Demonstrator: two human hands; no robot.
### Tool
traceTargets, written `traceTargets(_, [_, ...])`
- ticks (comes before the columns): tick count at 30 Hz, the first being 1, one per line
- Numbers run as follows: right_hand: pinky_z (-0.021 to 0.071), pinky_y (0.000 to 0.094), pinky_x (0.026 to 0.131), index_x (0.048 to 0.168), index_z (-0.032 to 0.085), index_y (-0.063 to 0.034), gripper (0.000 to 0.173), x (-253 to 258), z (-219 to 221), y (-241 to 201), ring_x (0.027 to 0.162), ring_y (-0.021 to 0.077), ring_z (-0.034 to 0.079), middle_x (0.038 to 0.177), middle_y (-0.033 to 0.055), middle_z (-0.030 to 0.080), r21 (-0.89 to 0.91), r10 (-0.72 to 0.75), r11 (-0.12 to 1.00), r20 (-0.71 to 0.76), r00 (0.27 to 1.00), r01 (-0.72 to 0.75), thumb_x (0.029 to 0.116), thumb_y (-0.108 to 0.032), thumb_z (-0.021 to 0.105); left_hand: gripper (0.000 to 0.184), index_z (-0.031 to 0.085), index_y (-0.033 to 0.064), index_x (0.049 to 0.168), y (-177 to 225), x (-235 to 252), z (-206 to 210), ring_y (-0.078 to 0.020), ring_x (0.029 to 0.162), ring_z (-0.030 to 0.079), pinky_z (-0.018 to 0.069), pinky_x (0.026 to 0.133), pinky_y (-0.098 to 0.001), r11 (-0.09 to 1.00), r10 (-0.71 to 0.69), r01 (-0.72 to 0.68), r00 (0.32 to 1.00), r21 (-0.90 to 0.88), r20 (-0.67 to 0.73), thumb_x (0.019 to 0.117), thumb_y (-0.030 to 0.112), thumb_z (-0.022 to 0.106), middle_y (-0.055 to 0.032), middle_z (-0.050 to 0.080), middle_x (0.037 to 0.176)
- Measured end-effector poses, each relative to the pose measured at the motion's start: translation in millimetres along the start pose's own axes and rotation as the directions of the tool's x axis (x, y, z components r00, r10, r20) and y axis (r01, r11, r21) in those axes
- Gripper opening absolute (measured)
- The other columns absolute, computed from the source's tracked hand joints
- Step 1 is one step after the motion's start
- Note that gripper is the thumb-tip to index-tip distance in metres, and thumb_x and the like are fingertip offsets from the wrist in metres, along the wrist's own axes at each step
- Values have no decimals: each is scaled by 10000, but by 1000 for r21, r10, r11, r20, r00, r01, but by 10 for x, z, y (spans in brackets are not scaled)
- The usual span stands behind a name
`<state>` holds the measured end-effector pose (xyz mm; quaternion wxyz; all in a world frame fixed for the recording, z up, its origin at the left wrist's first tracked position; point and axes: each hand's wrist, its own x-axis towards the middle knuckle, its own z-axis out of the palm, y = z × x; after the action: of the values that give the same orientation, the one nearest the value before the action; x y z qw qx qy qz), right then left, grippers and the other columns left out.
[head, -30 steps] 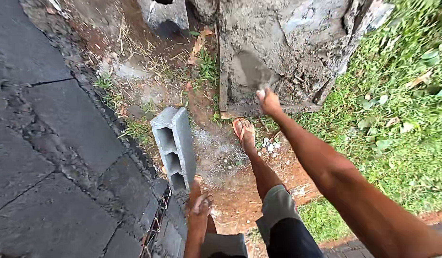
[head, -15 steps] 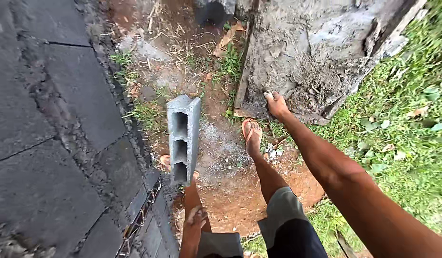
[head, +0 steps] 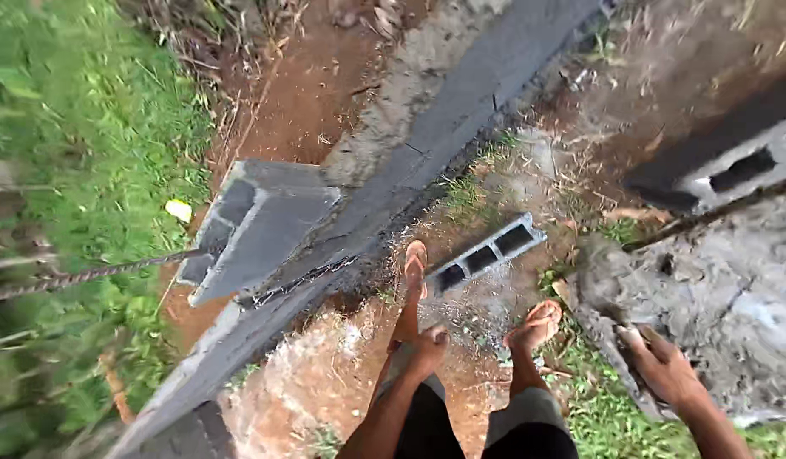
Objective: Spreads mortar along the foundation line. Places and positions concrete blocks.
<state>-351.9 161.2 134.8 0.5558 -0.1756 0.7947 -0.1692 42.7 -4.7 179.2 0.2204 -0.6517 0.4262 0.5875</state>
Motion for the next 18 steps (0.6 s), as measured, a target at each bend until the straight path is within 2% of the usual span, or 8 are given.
traceTargets(4, [544,615,777,1362,600,-22,481,203,-106,-1464,803,369,676,959,240,684,-314,-222,908,199,955,276,1050,-380,532,359,618,71,1385,558,-22,-478,-243,1144,677,541,1016,-444,977,199,-203,977,-59,-73,1060,202,539,-146,669,1312])
traceTargets(6, [518,658,878,1379,591,-10,494,308,-106,-2357,929,430,681,1045,278,687,-439,-271,814,292,917,380,1053,-378,549,366,603,30,1391,905,29,-793,-240,1184,667,523,1061,-426,930,339,-355,928,-92,-151,1060,172,534,-161,669,1317])
traceTargets(7, [515,666,888,1385,592,-16,493,353,-91,-2785,944,440,680,1048,279,688,-498,-299,753,322,898,430,1053,-378,551,364,600,16,1387,1089,52,-961,-241,1191,663,518,1069,-420,902,398,-421,897,-99,-196,1061,162,529,-168,671,1311])
traceTargets(9, [511,684,855,1355,605,-10,450,434,-30,-3566,908,462,678,979,283,688,-611,-349,619,348,870,493,1058,-347,576,364,607,27,1386,1428,85,-1317,-231,1210,656,507,1083,-417,863,454,-494,851,-108,-263,1060,169,530,-153,677,1310])
traceTargets(12, [533,697,757,1362,617,-82,421,490,154,-4558,842,464,694,896,249,700,-756,-455,371,359,815,540,1053,-367,585,371,583,76,1420,1727,115,-1800,-225,1207,658,520,1065,-446,824,489,-551,808,-129,-329,1068,182,537,-117,668,1343])
traceTargets(15, [509,743,745,1381,617,-139,403,444,448,-5318,923,545,681,1048,291,702,-843,-558,167,347,754,511,1048,-362,586,380,565,75,1433,1837,153,-2137,-254,1135,689,552,1003,-485,794,528,-605,735,-62,-425,1066,164,525,-142,680,1307])
traceTargets(16, [503,748,733,1396,612,-149,394,449,547,-5469,933,562,672,1118,298,687,-861,-601,100,346,720,498,1049,-333,583,388,554,77,1444,1867,146,-2215,-268,1138,691,555,996,-501,802,520,-596,727,-35,-448,1069,172,518,-149,679,1309])
traceTargets(18, [494,721,689,1414,597,-148,384,494,672,-5618,898,560,668,1159,302,661,-881,-680,-6,351,644,473,1051,-269,564,418,524,72,1469,1951,132,-2330,-303,1142,691,550,993,-535,827,496,-562,713,20,-496,1063,170,526,-159,687,1292])
